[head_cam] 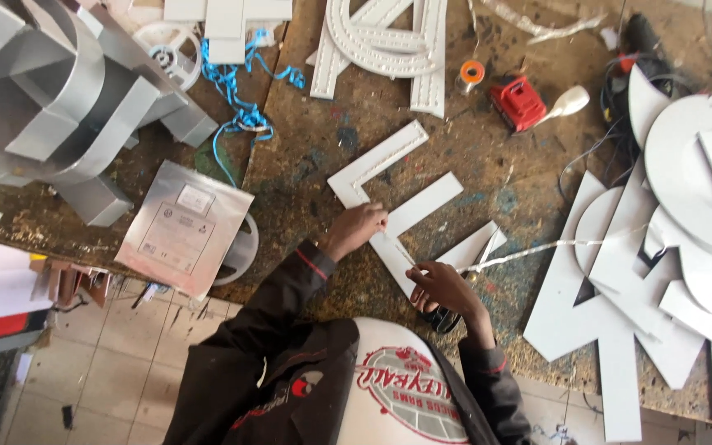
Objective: Applying adhesive LED strips to a plastic letter 'M' for sign fabrication
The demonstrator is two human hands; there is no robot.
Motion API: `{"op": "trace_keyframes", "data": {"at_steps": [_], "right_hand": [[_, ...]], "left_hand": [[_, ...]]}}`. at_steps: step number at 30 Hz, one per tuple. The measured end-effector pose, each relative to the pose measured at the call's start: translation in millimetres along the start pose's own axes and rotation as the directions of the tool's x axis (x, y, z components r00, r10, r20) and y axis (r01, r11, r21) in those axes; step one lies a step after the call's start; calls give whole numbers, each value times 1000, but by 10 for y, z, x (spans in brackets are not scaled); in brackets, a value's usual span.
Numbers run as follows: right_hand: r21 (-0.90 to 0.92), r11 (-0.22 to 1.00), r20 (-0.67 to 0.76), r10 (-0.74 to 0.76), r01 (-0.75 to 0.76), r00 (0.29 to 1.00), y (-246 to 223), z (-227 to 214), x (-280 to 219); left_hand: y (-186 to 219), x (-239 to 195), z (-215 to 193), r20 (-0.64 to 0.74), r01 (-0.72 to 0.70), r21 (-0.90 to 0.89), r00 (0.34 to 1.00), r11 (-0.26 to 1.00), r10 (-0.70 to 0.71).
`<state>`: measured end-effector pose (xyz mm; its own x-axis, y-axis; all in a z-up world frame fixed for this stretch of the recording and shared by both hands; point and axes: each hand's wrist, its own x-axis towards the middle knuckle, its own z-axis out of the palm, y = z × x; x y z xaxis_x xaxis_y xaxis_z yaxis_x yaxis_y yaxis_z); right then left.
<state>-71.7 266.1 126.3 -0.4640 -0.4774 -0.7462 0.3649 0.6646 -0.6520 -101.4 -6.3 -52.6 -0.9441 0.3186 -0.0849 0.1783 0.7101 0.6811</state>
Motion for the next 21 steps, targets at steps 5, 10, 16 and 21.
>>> {"op": "trace_keyframes", "data": {"at_steps": [5, 10, 16, 21], "right_hand": [[126, 992, -101, 27, -14, 995, -182, -213, -124], [61, 998, -97, -15, 21, 995, -60, -358, 115], [-236, 965, -123, -143, 111, 982, -553, -397, -36], [-507, 861, -292, -145, -24, 945, -573, -577, 247]], "left_hand": [[304, -141, -264, 7, -88, 49, 996, 995, 88], [339, -199, -320, 10, -112, 46, 994, 993, 112], [239, -187, -131, -33, -69, -14, 997, 998, 69], [432, -356, -173, -160, 77, -28, 984, 997, -80]]}}
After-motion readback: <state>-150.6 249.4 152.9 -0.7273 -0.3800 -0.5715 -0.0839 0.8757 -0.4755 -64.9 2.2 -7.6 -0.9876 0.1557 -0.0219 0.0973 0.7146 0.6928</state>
